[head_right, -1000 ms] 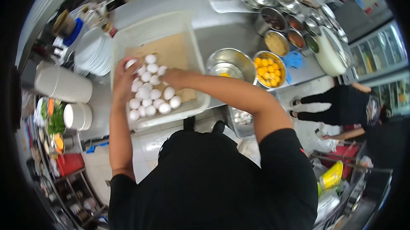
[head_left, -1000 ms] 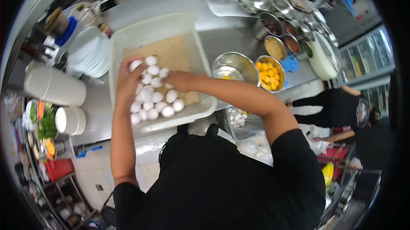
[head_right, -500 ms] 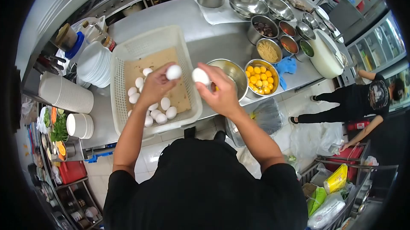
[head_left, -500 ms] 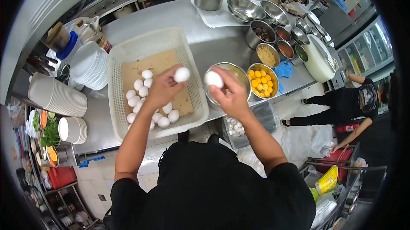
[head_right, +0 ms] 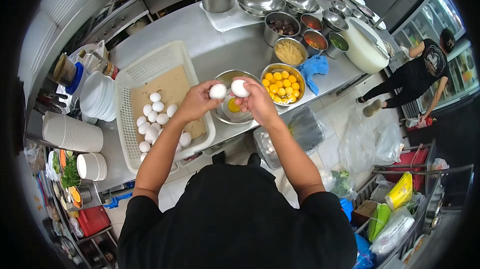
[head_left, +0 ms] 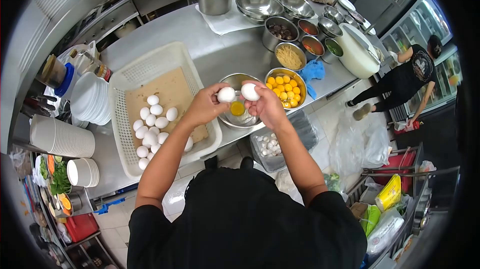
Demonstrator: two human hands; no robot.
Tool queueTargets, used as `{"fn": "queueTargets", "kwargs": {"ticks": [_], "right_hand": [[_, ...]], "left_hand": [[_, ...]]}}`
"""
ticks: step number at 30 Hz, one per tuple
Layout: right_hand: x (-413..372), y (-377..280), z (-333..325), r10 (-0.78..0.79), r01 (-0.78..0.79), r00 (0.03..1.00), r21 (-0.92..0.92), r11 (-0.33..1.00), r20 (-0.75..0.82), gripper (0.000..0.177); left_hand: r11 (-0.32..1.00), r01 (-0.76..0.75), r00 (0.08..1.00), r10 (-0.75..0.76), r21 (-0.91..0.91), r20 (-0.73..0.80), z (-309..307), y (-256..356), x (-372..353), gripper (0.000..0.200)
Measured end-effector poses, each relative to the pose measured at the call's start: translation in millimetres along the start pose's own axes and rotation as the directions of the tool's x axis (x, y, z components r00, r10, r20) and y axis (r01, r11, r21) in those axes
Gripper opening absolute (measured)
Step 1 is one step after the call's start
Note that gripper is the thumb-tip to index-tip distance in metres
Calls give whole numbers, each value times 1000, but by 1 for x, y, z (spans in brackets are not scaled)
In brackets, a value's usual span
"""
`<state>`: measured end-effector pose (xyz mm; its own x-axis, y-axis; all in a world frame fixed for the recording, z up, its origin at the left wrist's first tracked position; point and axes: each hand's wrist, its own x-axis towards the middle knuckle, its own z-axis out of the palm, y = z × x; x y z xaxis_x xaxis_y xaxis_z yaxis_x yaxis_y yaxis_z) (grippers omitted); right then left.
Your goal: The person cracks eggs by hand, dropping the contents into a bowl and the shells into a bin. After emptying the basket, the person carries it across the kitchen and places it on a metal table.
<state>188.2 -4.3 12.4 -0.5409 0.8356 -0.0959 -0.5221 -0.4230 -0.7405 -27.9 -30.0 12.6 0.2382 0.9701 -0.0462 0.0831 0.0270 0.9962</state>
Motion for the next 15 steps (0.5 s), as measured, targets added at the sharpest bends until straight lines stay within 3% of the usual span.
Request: {"fn": "queueTargets", "kwargs": {"ticks": [2,4,5,6,8,10,12,15], "right_hand": [[4,0,-2,42,-43,999,42,998,12,24],[8,7,-12,78,-96,987,-133,986,-139,20],[10,12,-16,14,-43,993,-250,967,-114,25],[9,9,-10,20,-48,993,-247,968,-115,25],[5,-2,12,-37,2,998,-518,855,-58,33],[10,-3,8,-3,-8,1000,-534,845,-19,42],[18,0,1,-98,96,995,-645,758,32,46],[22,-1,-2,-65,49,998,-617,785,-4,42]], "left_hand": [[994,49,998,-46,-94,34,-3,4,-1,50],[992,56,998,-53,-109,33,-3,3,0,49],[990,62,998,-58,-123,38,-2,3,1,48],[990,68,997,-64,-125,36,1,4,1,48],[981,21,1000,-17,-191,21,7,6,3,46],[982,13,1000,-16,-187,-15,11,0,10,47],[983,-1,999,-9,-183,-53,14,-2,15,47],[986,39,996,-50,-164,-69,15,0,19,45]]}}
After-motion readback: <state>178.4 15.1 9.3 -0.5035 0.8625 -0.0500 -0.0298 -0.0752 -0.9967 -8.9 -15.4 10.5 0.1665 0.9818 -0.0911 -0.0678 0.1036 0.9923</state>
